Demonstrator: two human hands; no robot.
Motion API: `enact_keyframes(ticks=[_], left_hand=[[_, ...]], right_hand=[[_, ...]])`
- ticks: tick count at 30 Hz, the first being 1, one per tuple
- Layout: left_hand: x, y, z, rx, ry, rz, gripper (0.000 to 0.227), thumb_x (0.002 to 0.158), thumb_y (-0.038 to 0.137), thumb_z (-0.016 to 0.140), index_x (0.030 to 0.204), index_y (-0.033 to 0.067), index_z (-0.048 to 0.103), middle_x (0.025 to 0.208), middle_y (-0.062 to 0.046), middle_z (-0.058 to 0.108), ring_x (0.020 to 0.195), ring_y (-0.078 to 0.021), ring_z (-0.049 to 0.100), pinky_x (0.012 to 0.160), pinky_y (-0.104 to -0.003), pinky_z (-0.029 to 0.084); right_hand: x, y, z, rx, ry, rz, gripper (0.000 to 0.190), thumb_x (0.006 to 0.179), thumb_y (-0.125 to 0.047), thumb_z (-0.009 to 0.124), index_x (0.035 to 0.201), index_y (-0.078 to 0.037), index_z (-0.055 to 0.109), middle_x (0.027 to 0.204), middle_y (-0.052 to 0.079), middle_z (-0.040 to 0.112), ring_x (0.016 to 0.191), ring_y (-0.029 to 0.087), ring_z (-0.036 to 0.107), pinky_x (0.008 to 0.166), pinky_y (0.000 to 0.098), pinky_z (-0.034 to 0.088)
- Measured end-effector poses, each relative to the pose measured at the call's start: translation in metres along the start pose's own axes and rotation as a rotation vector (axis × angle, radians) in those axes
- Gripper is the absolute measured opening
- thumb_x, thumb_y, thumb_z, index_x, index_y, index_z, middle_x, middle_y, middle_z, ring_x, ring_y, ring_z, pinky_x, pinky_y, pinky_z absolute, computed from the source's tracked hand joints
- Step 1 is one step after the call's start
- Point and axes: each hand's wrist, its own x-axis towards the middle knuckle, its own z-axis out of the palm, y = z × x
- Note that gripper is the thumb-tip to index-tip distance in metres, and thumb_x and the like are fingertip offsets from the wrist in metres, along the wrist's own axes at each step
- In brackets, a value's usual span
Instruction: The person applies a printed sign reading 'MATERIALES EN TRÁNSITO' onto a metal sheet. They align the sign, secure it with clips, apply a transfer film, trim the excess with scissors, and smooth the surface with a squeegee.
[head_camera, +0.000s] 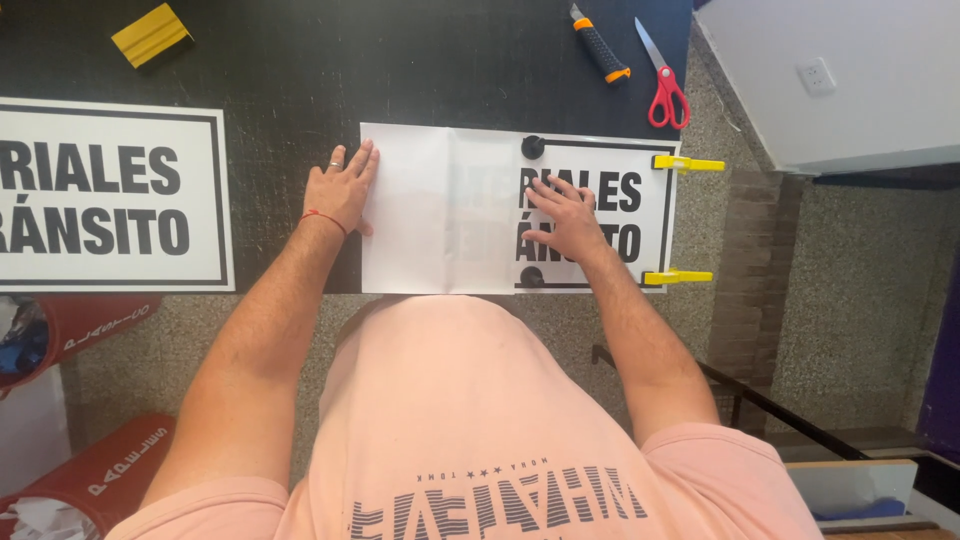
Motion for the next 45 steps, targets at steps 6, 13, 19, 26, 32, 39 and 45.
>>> enact_keyframes(ticks=[6,13,19,26,32,39,45], left_hand=[[-0.015,0.006,0.005,-0.069,0.016,-0.028,0.146,0.065,0.049,0.110,0.183,0.0199,0.031,0.193,-0.006,0.026,0.168,-0.0396,0.037,0.111,-0.060,0.059],[-0.060,0.043,0.063,-0.171,0.205,-0.132,0.078,0.093,0.032,0.090,0.166,0.0224,0.062,0.181,-0.008,0.049,0.156,-0.0333,0.057,0.109,-0.051,0.060],[-0.103,0.074,0.079,-0.581,0.286,-0.373,0.064,0.101,0.028,0.085,0.162,0.0223,0.067,0.168,-0.015,0.052,0.146,-0.0382,0.065,0.104,-0.048,0.065],[-0.118,0.082,0.077,-1.111,0.165,-0.611,0.058,0.104,0.019,0.086,0.158,0.0308,0.068,0.154,-0.007,0.055,0.126,-0.0304,0.075,0.102,-0.041,0.065],[-0.115,0.077,0.110,-1.125,0.132,-0.556,0.061,0.095,0.017,0.091,0.152,0.0324,0.072,0.152,-0.002,0.059,0.128,-0.0301,0.074,0.107,-0.043,0.063],[-0.132,0.063,0.054,-1.278,0.102,-0.432,0.064,0.098,0.008,0.086,0.158,0.0195,0.069,0.155,-0.018,0.062,0.130,-0.0422,0.073,0.111,-0.054,0.061],[-0.126,0.048,0.067,-1.280,-0.019,-0.148,0.079,0.090,0.017,0.093,0.163,0.0203,0.065,0.163,-0.018,0.065,0.156,-0.0446,0.055,0.132,-0.058,0.044]], right_hand=[[0.001,0.052,0.003,0.105,0.289,0.051,0.047,0.108,-0.054,0.082,0.146,-0.028,0.077,0.155,-0.003,0.075,0.149,0.018,0.062,0.123,0.0539,0.035],[0.036,0.191,-0.013,0.101,0.588,0.429,0.033,0.105,-0.047,0.084,0.134,-0.030,0.082,0.129,-0.003,0.082,0.121,0.024,0.075,0.103,0.0509,0.049],[0.078,0.285,-0.016,0.124,0.604,0.458,0.041,0.099,-0.030,0.090,0.135,-0.014,0.083,0.113,0.011,0.081,0.112,0.038,0.076,0.097,0.0501,0.058],[0.093,0.283,-0.035,0.127,0.474,0.603,0.046,0.092,-0.043,0.098,0.128,-0.018,0.086,0.095,0.001,0.082,0.101,0.031,0.082,0.086,0.0485,0.067],[0.101,0.254,-0.080,0.147,0.354,0.608,0.031,0.077,-0.040,0.104,0.099,-0.022,0.091,0.090,0.015,0.084,0.092,0.044,0.083,0.079,0.0529,0.067],[-0.003,0.135,-0.134,0.829,0.450,0.536,0.027,0.092,-0.015,0.078,0.117,-0.007,0.082,0.090,0.007,0.080,0.064,0.015,0.076,0.054,0.0215,0.065],[-0.156,-0.044,-0.024,1.358,0.257,0.346,0.045,0.083,-0.020,0.098,0.115,-0.005,0.071,0.098,0.010,0.074,0.070,0.017,0.074,0.055,0.0278,0.065]])
